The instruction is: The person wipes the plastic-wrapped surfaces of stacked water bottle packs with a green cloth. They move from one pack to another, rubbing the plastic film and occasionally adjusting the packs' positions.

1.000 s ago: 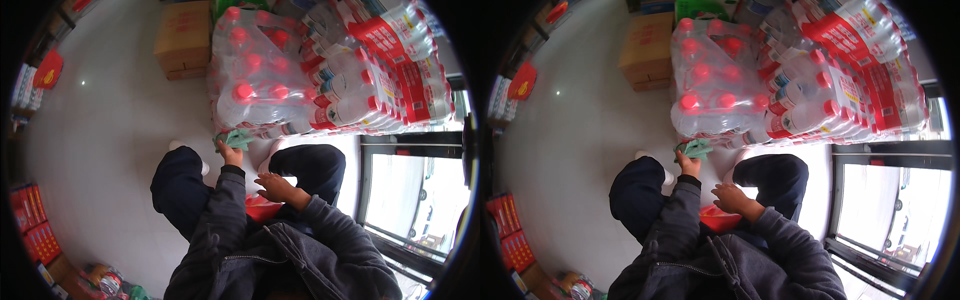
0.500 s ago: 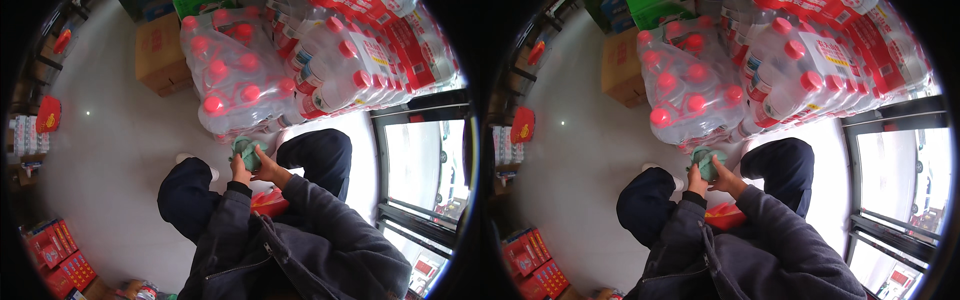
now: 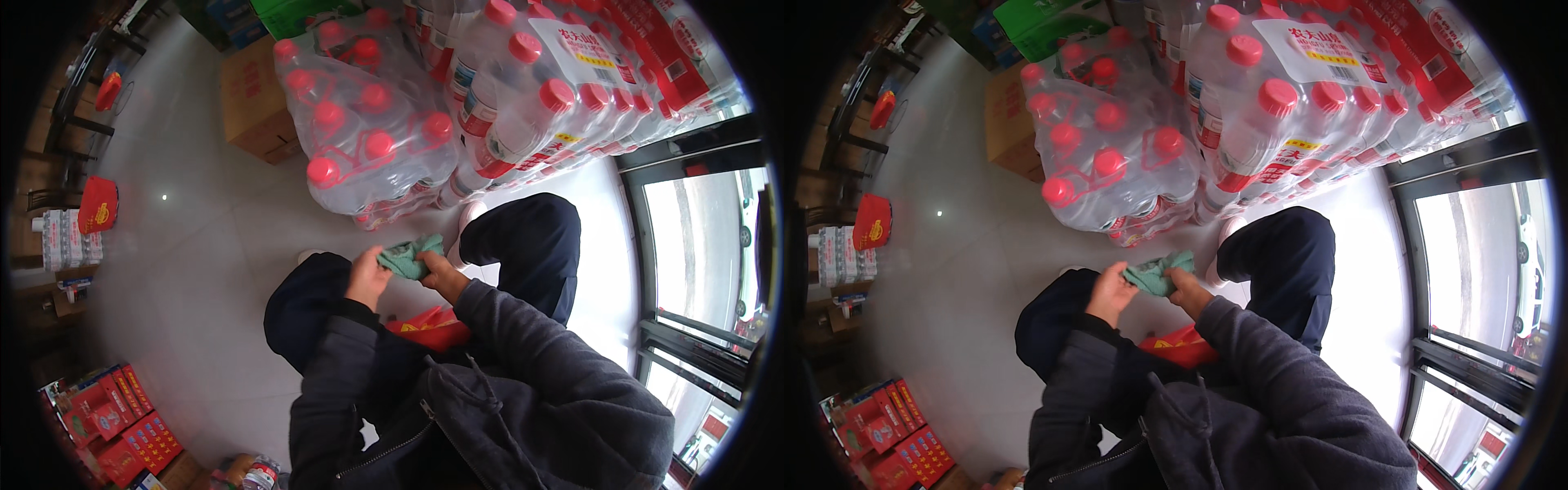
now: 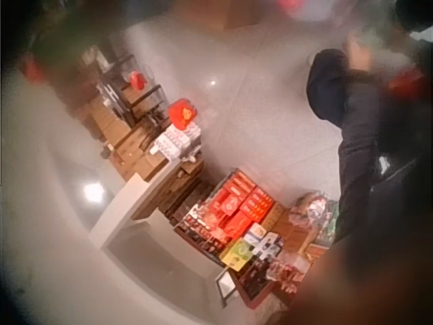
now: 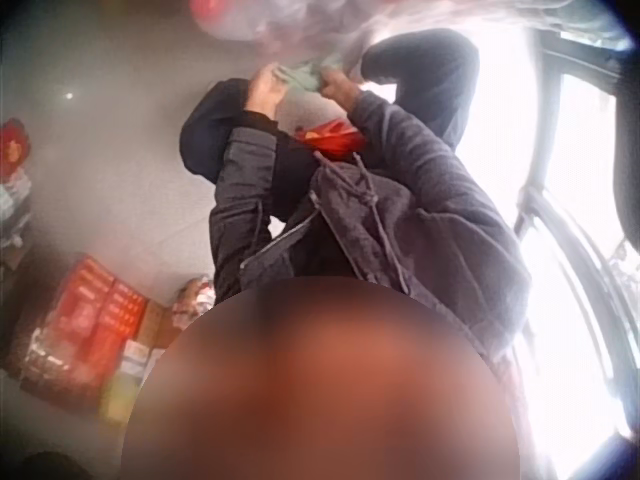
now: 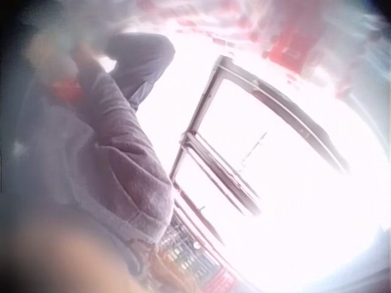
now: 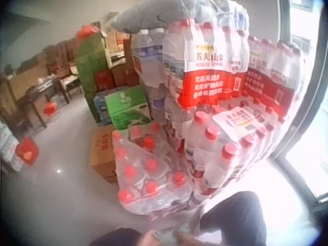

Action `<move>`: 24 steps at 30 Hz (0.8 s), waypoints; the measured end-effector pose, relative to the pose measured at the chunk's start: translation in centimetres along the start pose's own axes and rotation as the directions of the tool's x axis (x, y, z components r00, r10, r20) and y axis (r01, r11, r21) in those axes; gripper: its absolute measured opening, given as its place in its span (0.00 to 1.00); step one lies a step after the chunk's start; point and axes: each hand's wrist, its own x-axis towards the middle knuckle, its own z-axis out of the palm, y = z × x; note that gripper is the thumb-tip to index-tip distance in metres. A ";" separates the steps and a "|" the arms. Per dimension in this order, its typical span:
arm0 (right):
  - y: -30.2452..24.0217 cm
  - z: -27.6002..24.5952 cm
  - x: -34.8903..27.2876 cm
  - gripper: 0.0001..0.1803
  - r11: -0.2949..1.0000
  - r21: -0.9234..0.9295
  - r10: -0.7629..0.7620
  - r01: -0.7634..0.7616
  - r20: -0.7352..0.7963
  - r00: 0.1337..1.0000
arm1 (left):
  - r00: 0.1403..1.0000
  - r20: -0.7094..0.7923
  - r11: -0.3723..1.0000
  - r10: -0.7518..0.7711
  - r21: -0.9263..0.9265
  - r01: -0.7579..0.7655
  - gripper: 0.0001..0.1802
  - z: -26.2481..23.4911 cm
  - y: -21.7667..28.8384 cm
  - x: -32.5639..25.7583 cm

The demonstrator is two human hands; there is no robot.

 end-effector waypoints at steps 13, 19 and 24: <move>-7.8 4.0 7.1 0.13 0.973 0.196 -0.177 0.119 0.316 0.932 | 0.979 0.200 0.924 0.043 0.366 -0.116 0.44 5.6 -0.3 3.6; -7.9 4.8 8.4 0.14 0.956 0.274 -0.211 0.102 0.405 0.890 | 0.854 0.438 0.686 0.281 0.530 -0.498 0.49 6.0 -2.7 7.3; -8.5 2.8 9.9 0.16 0.950 0.312 -0.181 0.011 0.521 0.834 | 0.903 0.360 0.304 0.233 0.855 -0.420 0.42 6.0 -4.4 7.5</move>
